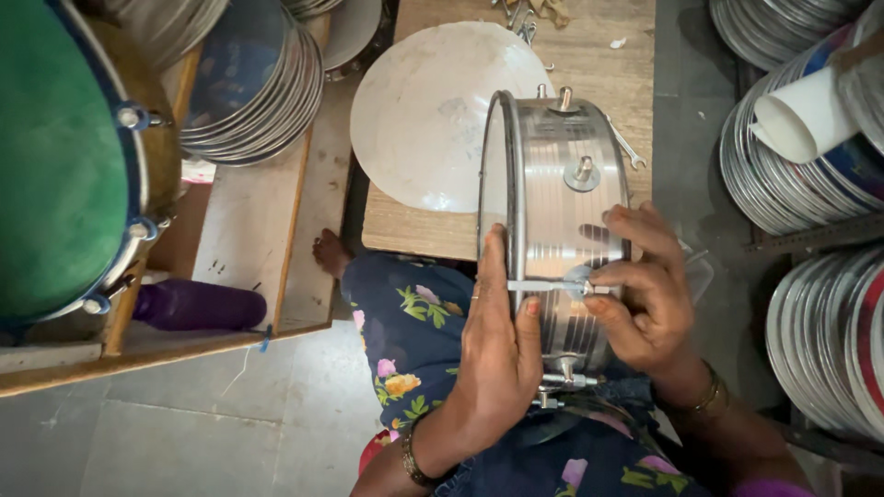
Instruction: The person assembles a metal snare drum frame by hand, inserting lugs and tension rods into the shell and tightening hardware using a small wrench.
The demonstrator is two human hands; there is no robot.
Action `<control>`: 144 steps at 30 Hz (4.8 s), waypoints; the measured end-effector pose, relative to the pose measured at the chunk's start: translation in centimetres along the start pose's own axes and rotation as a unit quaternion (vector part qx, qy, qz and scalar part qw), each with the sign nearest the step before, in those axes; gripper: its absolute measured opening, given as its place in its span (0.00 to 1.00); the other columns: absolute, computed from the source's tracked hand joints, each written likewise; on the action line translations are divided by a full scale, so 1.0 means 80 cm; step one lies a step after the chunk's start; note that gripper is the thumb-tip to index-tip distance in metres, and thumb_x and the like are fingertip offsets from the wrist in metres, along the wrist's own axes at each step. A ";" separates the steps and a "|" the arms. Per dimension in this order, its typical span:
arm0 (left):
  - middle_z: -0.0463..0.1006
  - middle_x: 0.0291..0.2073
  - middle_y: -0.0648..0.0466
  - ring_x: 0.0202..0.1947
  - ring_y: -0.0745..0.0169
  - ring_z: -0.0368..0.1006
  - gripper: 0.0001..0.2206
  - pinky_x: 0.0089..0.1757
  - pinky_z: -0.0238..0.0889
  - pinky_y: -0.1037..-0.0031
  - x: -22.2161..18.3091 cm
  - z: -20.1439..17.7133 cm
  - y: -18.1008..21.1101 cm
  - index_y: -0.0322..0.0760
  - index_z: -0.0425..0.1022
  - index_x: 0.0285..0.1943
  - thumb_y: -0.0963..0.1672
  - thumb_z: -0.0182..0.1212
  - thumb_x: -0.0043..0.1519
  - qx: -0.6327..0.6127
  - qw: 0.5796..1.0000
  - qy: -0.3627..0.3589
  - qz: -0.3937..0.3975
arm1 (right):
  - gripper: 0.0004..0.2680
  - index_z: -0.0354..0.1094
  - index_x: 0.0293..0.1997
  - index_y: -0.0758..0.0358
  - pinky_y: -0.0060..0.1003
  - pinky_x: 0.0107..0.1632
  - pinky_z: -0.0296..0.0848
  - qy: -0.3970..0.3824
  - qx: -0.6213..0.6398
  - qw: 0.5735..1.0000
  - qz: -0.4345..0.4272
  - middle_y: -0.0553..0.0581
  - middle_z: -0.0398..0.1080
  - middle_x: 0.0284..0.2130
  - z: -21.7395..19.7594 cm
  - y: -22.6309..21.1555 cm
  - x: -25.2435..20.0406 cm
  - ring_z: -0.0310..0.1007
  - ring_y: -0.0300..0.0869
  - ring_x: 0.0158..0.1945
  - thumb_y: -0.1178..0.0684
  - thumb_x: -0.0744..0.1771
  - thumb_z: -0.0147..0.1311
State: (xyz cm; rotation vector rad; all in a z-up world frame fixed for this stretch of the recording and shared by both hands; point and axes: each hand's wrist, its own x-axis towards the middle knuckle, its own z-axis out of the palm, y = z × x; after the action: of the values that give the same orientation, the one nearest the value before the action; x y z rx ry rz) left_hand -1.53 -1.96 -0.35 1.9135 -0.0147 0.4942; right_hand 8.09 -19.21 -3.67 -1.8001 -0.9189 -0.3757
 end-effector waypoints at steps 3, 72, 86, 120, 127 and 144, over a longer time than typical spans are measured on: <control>0.54 0.74 0.23 0.76 0.25 0.55 0.28 0.70 0.51 0.56 -0.002 0.000 0.000 0.14 0.42 0.78 0.37 0.47 0.71 -0.007 1.000 -0.008 0.004 | 0.09 0.71 0.45 0.59 0.55 0.78 0.53 0.003 -0.028 1.000 -0.003 0.63 0.67 0.61 -0.003 0.004 -0.004 0.65 0.54 0.69 0.47 0.67 0.61; 0.62 0.70 0.27 0.69 0.42 0.63 0.32 0.62 0.58 0.66 0.084 -0.022 0.003 0.20 0.45 0.78 0.44 0.55 0.69 -0.056 0.993 -0.074 -0.069 | 0.03 0.69 0.38 0.61 0.52 0.67 0.62 0.087 -0.037 0.995 -0.033 0.57 0.77 0.43 0.033 -0.009 -0.024 0.68 0.53 0.60 0.57 0.66 0.59; 0.76 0.55 0.38 0.50 0.59 0.70 0.27 0.51 0.63 0.72 0.014 -0.089 -0.035 0.27 0.58 0.78 0.42 0.50 0.68 -0.174 0.957 -0.031 -0.229 | 0.11 0.71 0.52 0.57 0.55 0.73 0.57 -0.061 0.012 0.988 -0.143 0.59 0.69 0.60 0.043 -0.016 -0.027 0.65 0.53 0.67 0.43 0.71 0.53; 0.72 0.54 0.30 0.45 0.49 0.66 0.34 0.46 0.58 0.63 -0.065 -0.081 -0.099 0.32 0.49 0.83 0.41 0.58 0.66 -0.134 0.942 0.106 -0.289 | 0.28 0.56 0.72 0.52 0.44 0.58 0.74 -0.093 0.418 0.713 0.556 0.58 0.64 0.64 0.159 0.244 0.024 0.69 0.42 0.61 0.28 0.68 0.36; 0.67 0.67 0.37 0.63 0.51 0.66 0.30 0.62 0.57 0.69 -0.018 -0.048 -0.041 0.25 0.45 0.80 0.39 0.49 0.68 -0.122 0.983 0.007 -0.136 | 0.20 0.69 0.60 0.73 0.43 0.49 0.79 -0.113 0.229 0.787 0.561 0.69 0.76 0.48 0.137 0.291 0.041 0.78 0.50 0.45 0.42 0.71 0.47; 0.67 0.68 0.40 0.64 0.54 0.66 0.31 0.60 0.57 0.70 0.012 -0.025 -0.017 0.29 0.44 0.80 0.41 0.50 0.68 -0.087 0.979 -0.021 -0.182 | 0.08 0.75 0.51 0.58 0.49 0.56 0.68 -0.065 -0.360 0.918 0.150 0.59 0.72 0.55 0.060 0.380 -0.019 0.68 0.55 0.54 0.55 0.68 0.55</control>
State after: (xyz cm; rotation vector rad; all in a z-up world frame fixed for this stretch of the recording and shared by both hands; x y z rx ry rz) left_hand -1.01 0.58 -0.63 1.7037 0.2522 0.1974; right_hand 28.65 -20.84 -26.55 -2.6294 -0.6044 -0.4344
